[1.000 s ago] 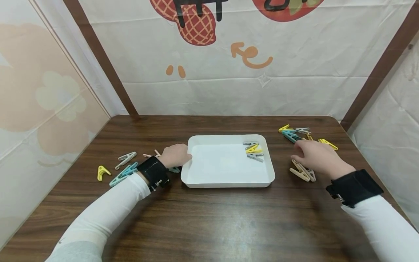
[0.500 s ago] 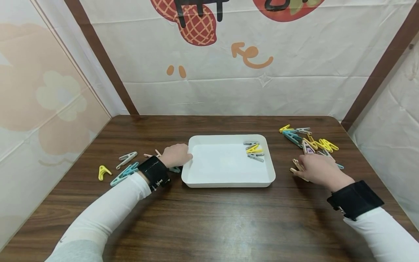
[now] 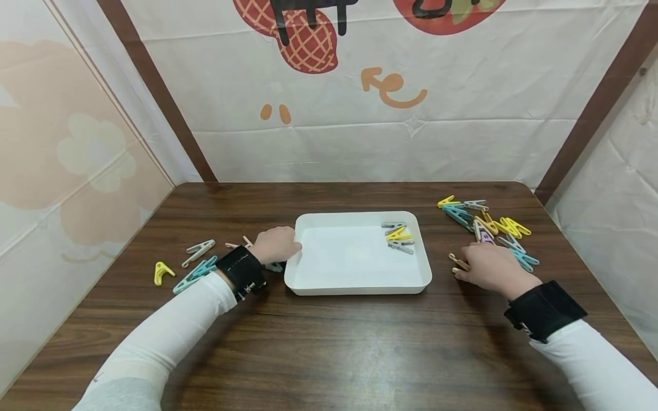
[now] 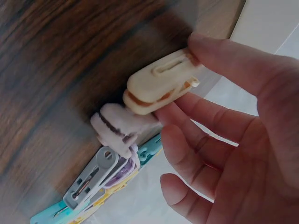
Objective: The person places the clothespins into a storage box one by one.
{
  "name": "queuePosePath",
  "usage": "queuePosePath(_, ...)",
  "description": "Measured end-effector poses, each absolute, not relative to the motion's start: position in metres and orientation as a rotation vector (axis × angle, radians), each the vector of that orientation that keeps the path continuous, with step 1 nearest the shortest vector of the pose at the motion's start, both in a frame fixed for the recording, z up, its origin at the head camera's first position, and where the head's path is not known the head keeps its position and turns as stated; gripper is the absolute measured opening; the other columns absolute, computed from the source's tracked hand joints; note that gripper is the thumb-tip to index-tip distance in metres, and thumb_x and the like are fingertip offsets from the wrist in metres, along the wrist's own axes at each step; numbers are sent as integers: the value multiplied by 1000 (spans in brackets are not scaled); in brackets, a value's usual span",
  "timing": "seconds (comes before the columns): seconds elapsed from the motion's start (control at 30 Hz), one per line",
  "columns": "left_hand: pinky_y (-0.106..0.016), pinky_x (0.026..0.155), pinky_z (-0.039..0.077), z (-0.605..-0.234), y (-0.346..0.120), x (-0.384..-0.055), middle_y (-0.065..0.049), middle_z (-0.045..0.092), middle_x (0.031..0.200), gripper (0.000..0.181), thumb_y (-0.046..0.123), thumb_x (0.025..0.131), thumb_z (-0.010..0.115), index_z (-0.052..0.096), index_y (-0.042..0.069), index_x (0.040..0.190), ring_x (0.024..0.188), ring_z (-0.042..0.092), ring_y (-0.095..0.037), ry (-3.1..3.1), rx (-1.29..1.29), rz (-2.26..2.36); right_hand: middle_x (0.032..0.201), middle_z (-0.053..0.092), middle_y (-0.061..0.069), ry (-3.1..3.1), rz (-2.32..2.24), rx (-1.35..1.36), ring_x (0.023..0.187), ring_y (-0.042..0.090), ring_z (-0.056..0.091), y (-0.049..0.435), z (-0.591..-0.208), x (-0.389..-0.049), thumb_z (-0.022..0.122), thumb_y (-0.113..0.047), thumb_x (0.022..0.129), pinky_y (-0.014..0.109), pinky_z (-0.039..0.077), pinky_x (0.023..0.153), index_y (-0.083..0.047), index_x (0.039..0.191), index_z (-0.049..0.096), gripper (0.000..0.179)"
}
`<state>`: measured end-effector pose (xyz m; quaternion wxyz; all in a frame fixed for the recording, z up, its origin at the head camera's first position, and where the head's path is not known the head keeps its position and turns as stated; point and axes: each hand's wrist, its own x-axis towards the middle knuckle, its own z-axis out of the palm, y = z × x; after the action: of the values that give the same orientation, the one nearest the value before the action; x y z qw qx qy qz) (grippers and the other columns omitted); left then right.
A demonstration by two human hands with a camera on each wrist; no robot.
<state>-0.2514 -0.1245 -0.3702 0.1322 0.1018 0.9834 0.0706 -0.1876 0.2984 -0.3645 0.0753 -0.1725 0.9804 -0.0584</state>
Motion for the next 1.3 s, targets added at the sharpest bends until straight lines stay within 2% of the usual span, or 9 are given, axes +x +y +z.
queuePosePath(0.47, -32, 55, 40, -368, -126, -249, -4, 51, 69, 27, 25, 98, 52, 60, 9, 77, 61, 52, -19, 2845, 299, 207, 62, 47, -3, 2955, -193, -542, 55, 13, 43, 294, -370, -189, 70, -28, 87, 30, 34, 49, -11, 76, 57, 24)
queuePosePath(0.8, -32, 56, 39, -368, -127, -251, -4, 50, 69, 26, 25, 97, 51, 59, 9, 79, 62, 51, -20, 2853, 304, 210, 73, 57, -1, 3067, -301, -530, 62, 15, 49, 279, -337, -194, 71, -29, 86, 32, 40, 51, -1, 98, 64, 31)
queuePosePath(0.97, -32, 56, 39, -368, -126, -249, -4, 50, 68, 26, 25, 97, 51, 59, 9, 79, 62, 51, -20, 2860, 308, 217, 77, 58, 0, 3121, -327, -593, 65, 17, 50, 265, -319, -197, 72, -28, 86, 32, 39, 53, -4, 99, 63, 29)
queuePosePath(1.1, -34, 57, 40, -368, -126, -248, -5, 52, 70, 24, 24, 97, 51, 59, 8, 82, 64, 52, -21, 2872, 318, 219, 75, 51, -1, 3136, -296, -667, 68, 17, 47, 248, -312, -200, 73, -28, 85, 33, 36, 56, -8, 94, 60, 26)
queuePosePath(1.2, -34, 58, 41, -368, -126, -247, -5, 53, 72, 22, 25, 97, 51, 59, 8, 84, 66, 53, -21, 2879, 322, 224, 72, 48, -1, 3133, -277, -740, 67, 17, 45, 233, -312, -202, 75, -27, 84, 32, 33, 55, -8, 95, 60, 26)
queuePosePath(1.3, -34, 58, 40, -369, -126, -248, -5, 53, 72, 23, 25, 97, 51, 60, 8, 84, 65, 53, -21, 2880, 322, 227, 74, 51, -1, 3114, -268, -809, 66, 17, 45, 221, -313, -205, 75, -27, 84, 31, 34, 53, -8, 97, 63, 26)
